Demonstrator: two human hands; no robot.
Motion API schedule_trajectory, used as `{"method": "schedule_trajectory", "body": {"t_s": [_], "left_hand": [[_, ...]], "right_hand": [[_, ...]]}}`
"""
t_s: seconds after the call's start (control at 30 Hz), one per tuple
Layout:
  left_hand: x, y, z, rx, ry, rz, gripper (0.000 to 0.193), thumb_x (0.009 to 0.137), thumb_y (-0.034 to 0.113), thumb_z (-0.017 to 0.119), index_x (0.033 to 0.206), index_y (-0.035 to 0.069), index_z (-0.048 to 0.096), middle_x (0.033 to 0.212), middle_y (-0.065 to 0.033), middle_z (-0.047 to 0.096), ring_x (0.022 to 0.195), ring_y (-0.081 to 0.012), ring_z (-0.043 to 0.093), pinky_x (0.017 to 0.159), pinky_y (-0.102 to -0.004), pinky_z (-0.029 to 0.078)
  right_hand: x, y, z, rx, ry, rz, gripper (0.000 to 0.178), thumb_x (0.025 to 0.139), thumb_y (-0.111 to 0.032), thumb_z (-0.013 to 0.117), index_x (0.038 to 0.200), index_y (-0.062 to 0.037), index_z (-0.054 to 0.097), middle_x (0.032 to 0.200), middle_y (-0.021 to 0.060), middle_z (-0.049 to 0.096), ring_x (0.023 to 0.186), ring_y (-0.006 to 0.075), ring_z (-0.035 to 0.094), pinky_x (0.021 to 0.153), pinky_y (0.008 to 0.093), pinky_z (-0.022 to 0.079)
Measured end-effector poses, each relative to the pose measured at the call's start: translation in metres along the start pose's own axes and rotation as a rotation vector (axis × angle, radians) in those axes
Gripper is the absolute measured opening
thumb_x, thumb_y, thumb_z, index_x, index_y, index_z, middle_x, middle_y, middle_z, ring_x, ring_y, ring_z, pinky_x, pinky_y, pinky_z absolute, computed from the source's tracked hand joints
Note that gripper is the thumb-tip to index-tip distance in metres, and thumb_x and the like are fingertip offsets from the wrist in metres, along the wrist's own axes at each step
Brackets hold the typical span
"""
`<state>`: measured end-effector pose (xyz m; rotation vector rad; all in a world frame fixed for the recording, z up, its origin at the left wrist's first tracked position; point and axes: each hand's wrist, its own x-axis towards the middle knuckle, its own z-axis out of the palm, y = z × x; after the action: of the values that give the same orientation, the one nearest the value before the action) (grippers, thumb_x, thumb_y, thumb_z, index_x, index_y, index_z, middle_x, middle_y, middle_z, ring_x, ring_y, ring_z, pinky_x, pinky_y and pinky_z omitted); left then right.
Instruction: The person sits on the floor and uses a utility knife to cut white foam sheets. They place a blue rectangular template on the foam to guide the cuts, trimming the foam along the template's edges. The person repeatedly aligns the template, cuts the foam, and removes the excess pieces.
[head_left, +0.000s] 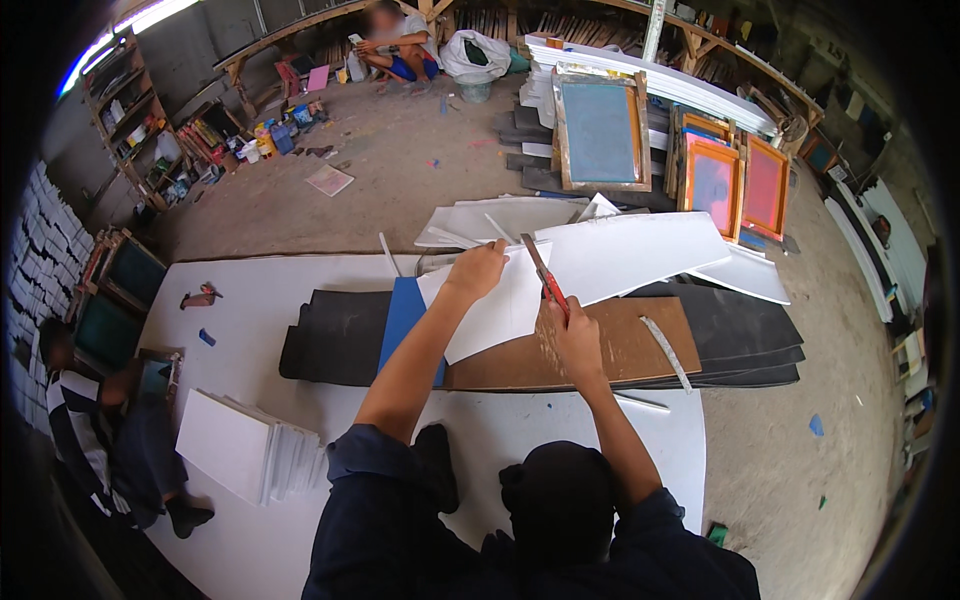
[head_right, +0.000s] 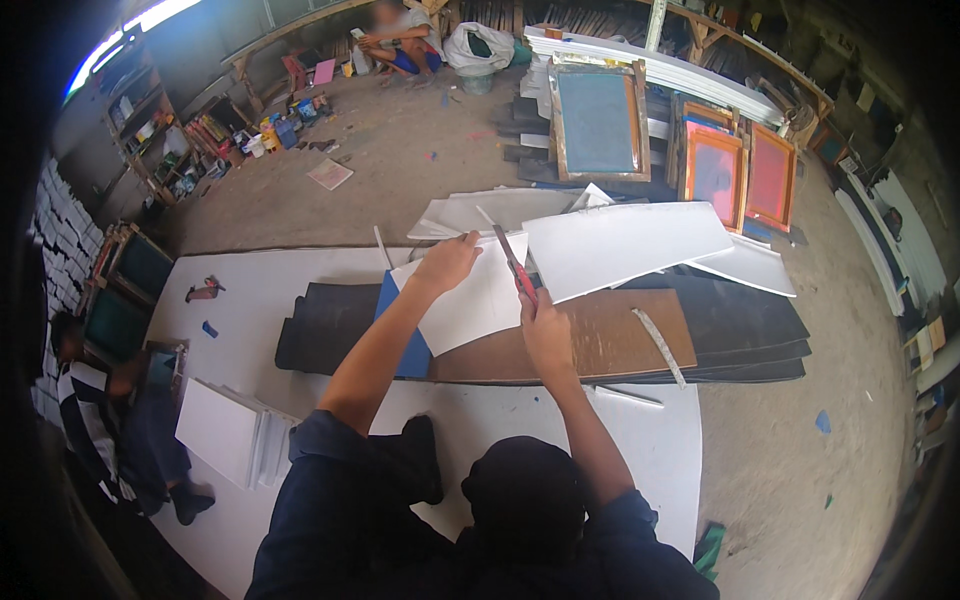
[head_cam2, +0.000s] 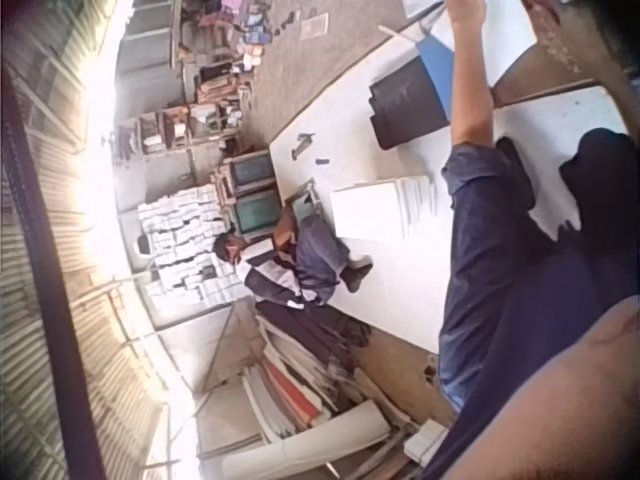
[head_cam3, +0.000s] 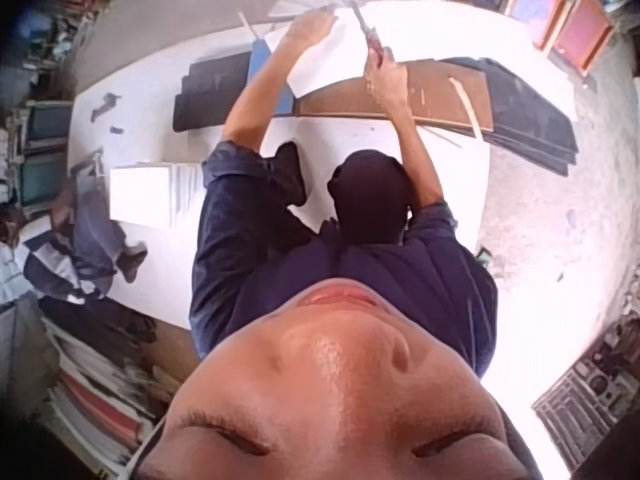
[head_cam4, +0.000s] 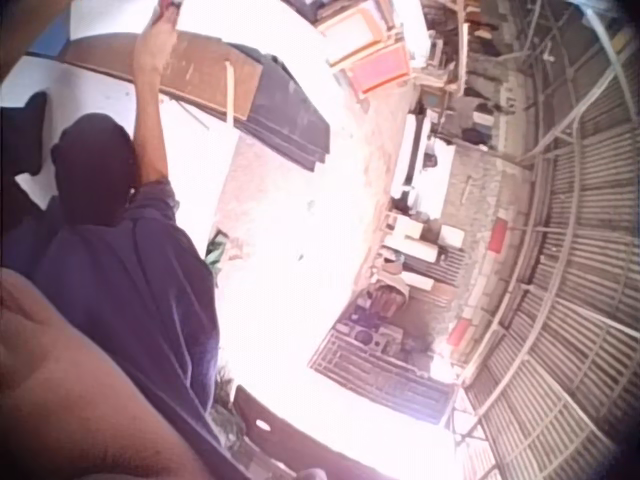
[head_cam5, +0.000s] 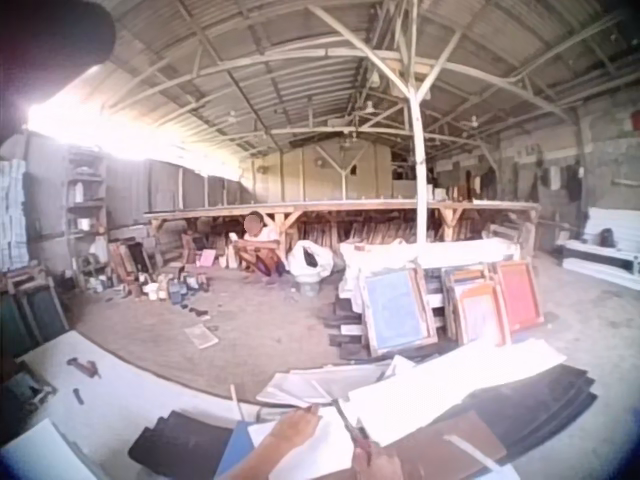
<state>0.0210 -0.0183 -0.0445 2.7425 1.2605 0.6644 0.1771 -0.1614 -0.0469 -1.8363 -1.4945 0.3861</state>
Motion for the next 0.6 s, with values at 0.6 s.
{"method": "schedule_trajectory", "body": {"t_s": [0.6], "left_hand": [[0.003, 0.004, -0.002, -0.009, -0.018, -0.062, 0.025, 0.088, 0.022, 0.046, 0.101, 0.0, 0.046, 0.076, -0.0208, 0.061, 0.073, -0.0385, 0.06, 0.064, -0.0472, 0.048]], "right_hand": [[-0.008, -0.003, 0.02, -0.119, -0.052, -0.09, 0.024, 0.092, -0.023, 0.041, 0.095, 0.0006, 0.039, 0.066, 0.0268, 0.057, 0.063, 0.0446, 0.057, 0.052, 0.0512, 0.045]]}}
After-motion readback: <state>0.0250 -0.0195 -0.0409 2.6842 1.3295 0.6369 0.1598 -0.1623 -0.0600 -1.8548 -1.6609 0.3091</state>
